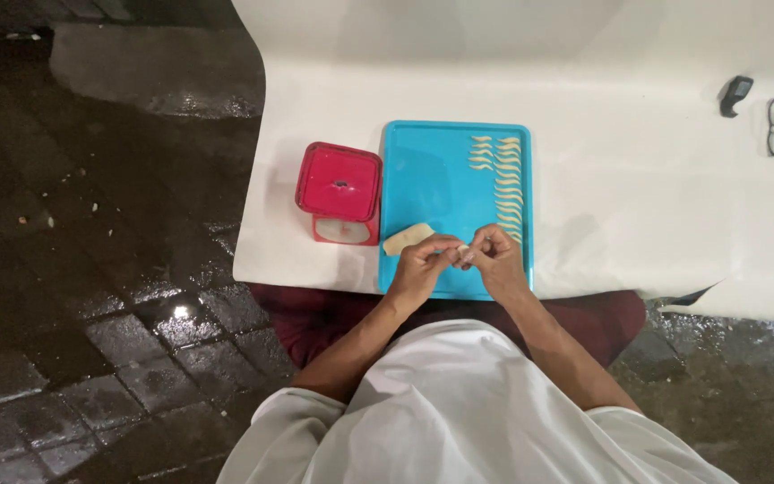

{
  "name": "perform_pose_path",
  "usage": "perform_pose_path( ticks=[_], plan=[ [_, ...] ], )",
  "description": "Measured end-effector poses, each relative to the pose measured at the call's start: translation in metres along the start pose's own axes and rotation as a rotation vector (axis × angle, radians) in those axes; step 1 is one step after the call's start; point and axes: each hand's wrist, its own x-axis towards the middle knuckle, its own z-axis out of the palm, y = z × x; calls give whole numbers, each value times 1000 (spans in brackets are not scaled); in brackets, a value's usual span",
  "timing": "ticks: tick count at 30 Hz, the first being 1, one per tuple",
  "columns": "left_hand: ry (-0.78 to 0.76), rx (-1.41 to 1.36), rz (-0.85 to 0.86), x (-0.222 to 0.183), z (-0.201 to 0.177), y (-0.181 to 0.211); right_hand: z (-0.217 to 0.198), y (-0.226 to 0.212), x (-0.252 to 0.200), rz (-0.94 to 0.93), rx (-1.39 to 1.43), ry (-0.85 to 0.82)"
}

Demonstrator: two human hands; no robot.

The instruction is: Shaping small pieces of dough into uniform crescent shapes and arranging them in rows on a tray.

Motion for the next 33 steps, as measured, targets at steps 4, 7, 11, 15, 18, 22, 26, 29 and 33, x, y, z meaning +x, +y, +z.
perform_pose_path(
  ticks=[4,7,11,15,18,22,26,29,33],
  plan=[
    [-20,-54,-111,-2,-2,-4,5,1,-3,-44,0,37],
    [-13,-41,-175,4,-3,-9,9,-4,-3,-33,-38,80],
    [29,-79,-270,6,-4,-18,10,-16,-5,-14,-100,94],
    [-28,1,-299,5,3,12,12,-25,-7,-48,-126,66],
    [-145,96,-229,9,9,33,17,-30,-5,-69,-141,42],
    [-77,175,-112,14,-2,-9,4,-6,-2,-28,-80,64],
    [2,257,-94,22,-3,-1,7,-13,1,-219,-361,92],
    [4,287,-154,21,-9,-16,9,-16,5,-350,-496,35],
    [41,204,-239,17,0,-8,5,-7,5,-368,-559,18]
  ],
)
